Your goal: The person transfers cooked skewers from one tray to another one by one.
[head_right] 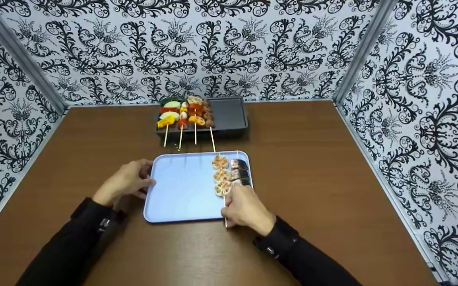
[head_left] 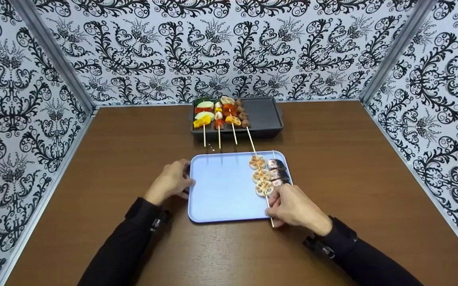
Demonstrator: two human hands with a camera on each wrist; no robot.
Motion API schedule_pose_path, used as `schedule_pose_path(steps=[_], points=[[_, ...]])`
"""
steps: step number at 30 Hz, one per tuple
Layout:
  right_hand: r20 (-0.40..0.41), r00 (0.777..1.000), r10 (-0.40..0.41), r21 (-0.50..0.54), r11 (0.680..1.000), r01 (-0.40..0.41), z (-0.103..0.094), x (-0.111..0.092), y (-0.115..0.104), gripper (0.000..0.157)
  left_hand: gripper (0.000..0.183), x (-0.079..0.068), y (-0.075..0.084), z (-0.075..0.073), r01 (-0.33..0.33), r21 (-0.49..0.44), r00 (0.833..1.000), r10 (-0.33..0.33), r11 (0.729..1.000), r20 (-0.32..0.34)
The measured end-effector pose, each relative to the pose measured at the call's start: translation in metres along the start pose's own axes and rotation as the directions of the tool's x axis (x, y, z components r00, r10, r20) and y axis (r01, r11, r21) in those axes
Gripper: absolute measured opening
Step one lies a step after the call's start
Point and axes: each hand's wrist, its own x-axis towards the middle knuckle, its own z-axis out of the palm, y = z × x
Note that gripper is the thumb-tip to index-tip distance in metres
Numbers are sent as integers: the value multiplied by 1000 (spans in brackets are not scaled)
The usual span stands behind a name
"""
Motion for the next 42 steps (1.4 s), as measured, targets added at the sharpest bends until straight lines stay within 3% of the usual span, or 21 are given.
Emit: schedule_pose_path(steps=[14,21,36,42], points=[[14,999,29,32,999,-29,0,0,-2,18,68,0,-1,0,-2,24,1000,2,1000,-4],[-30,999,12,2,1000,-11,-4,1,-1,13,68,0,1,0,4,36,1000,-4,999,-2],[-144,983,-114,-69,992,105,-23,9,-7,15,68,-1,-1,-1,4,25,1000,-4,1000,-6],[-221,949,-227,-184,965,188,-30,13,-8,20,66,-1,0,0,-21,18,1000,21,1000,-12]])
